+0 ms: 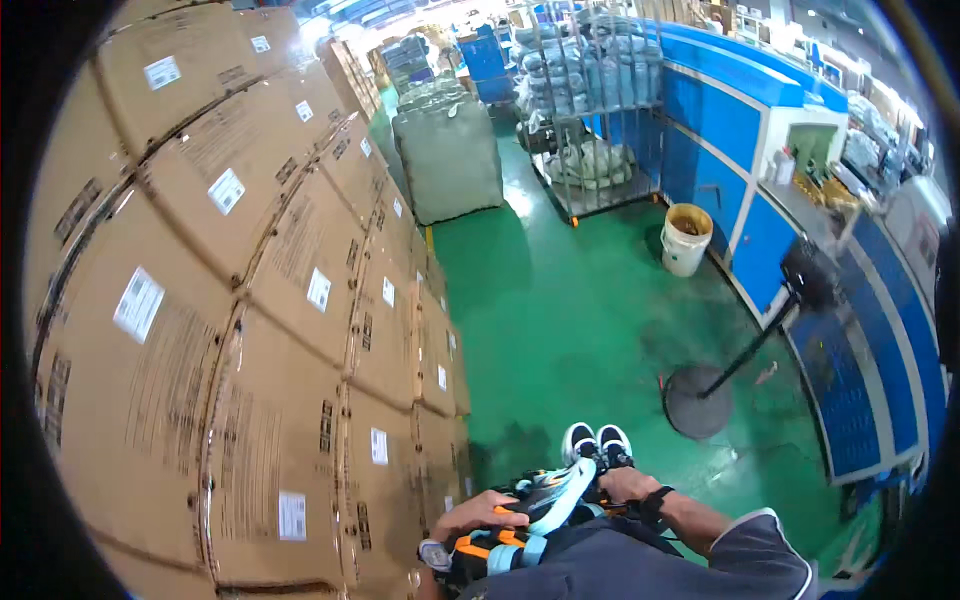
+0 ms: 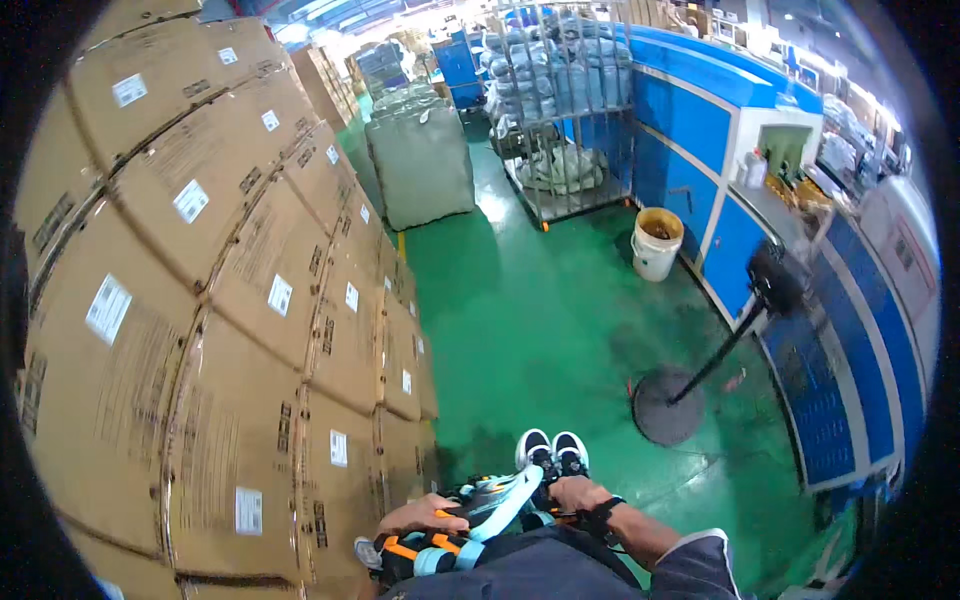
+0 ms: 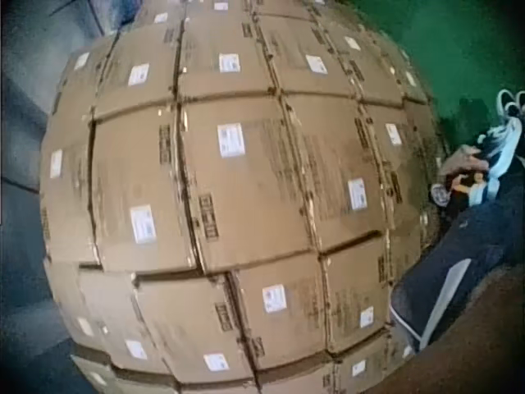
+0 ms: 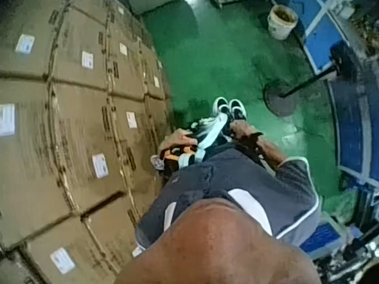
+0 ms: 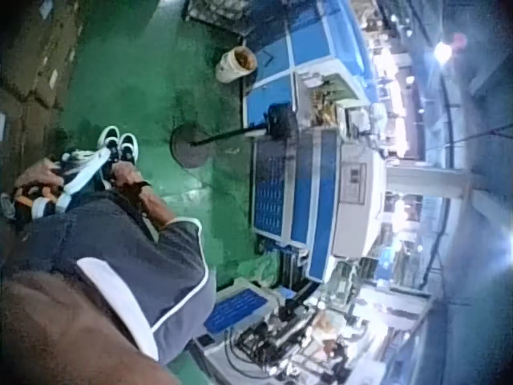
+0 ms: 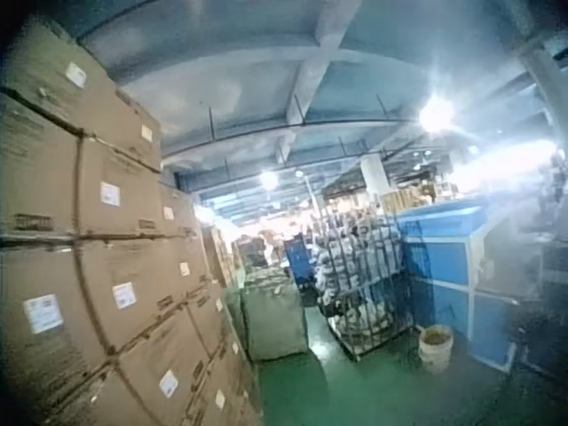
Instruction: Operating a lasting machine to shape shoes and moving finished footwear onto a conveyor belt.
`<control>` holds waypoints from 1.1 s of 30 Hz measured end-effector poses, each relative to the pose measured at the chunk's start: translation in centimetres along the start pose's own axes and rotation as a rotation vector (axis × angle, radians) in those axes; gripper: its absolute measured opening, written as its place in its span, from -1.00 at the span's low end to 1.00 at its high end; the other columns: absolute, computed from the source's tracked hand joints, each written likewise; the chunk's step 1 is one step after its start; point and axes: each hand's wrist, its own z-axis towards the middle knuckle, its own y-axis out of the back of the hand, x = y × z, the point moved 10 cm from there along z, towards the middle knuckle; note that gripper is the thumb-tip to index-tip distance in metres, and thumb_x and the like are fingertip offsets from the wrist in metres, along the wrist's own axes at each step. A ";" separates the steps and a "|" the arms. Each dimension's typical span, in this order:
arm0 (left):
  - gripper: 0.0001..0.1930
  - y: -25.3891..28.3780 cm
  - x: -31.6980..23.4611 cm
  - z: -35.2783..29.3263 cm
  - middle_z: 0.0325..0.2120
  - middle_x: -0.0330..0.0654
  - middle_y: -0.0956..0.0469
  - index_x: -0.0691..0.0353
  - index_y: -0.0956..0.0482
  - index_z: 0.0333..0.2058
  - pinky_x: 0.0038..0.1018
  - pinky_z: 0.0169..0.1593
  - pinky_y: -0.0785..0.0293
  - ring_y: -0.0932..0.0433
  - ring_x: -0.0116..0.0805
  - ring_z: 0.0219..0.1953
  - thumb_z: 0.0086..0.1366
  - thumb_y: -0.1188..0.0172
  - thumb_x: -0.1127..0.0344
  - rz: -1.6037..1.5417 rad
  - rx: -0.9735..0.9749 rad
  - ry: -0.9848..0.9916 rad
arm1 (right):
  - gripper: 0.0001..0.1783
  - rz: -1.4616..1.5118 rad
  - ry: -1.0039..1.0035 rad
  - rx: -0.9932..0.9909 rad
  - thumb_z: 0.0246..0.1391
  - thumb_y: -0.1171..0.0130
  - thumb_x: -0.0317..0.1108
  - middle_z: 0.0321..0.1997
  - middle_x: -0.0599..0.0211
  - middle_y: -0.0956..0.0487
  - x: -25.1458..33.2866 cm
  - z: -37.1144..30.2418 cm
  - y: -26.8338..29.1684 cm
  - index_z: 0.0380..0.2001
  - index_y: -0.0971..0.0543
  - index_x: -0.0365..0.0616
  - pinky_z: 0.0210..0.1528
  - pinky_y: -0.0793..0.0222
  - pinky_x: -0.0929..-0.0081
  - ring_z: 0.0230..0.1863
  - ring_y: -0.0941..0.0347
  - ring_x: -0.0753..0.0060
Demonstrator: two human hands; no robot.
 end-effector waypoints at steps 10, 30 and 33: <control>-0.62 33.6 -8.6 16.0 -0.47 -0.30 -0.53 0.35 -0.63 -0.23 -0.53 -0.30 -0.34 -0.42 -0.56 -0.36 0.22 -0.31 0.08 -0.312 -0.097 -0.004 | -0.64 0.095 -0.156 0.147 -0.16 -0.27 -0.41 -0.20 0.08 -0.63 -13.9 25.9 27.0 -0.18 -0.60 -0.09 -0.14 -0.51 0.15 -0.13 -0.58 0.00; -0.77 108.1 -26.2 49.0 -0.48 -0.41 -0.57 0.27 -0.65 -0.28 -0.63 -0.36 -0.36 -0.46 -0.69 -0.40 0.22 -0.34 0.22 -0.439 -0.249 0.034 | -0.72 0.025 0.135 -0.024 -0.17 -0.21 -0.40 -0.35 0.09 -0.62 -36.5 83.8 86.4 -0.27 -0.58 -0.10 -0.22 -0.48 0.12 -0.22 -0.57 -0.03; -0.77 116.9 -28.6 50.6 -0.43 -0.39 -0.59 0.30 -0.65 -0.26 -0.64 -0.32 -0.40 -0.48 -0.67 -0.37 0.21 -0.34 0.25 -0.458 -0.330 0.067 | -0.70 -0.034 0.154 -0.031 -0.17 -0.21 -0.43 -0.34 0.11 -0.62 -36.6 89.8 96.5 -0.25 -0.57 -0.11 -0.24 -0.48 0.12 -0.21 -0.57 -0.01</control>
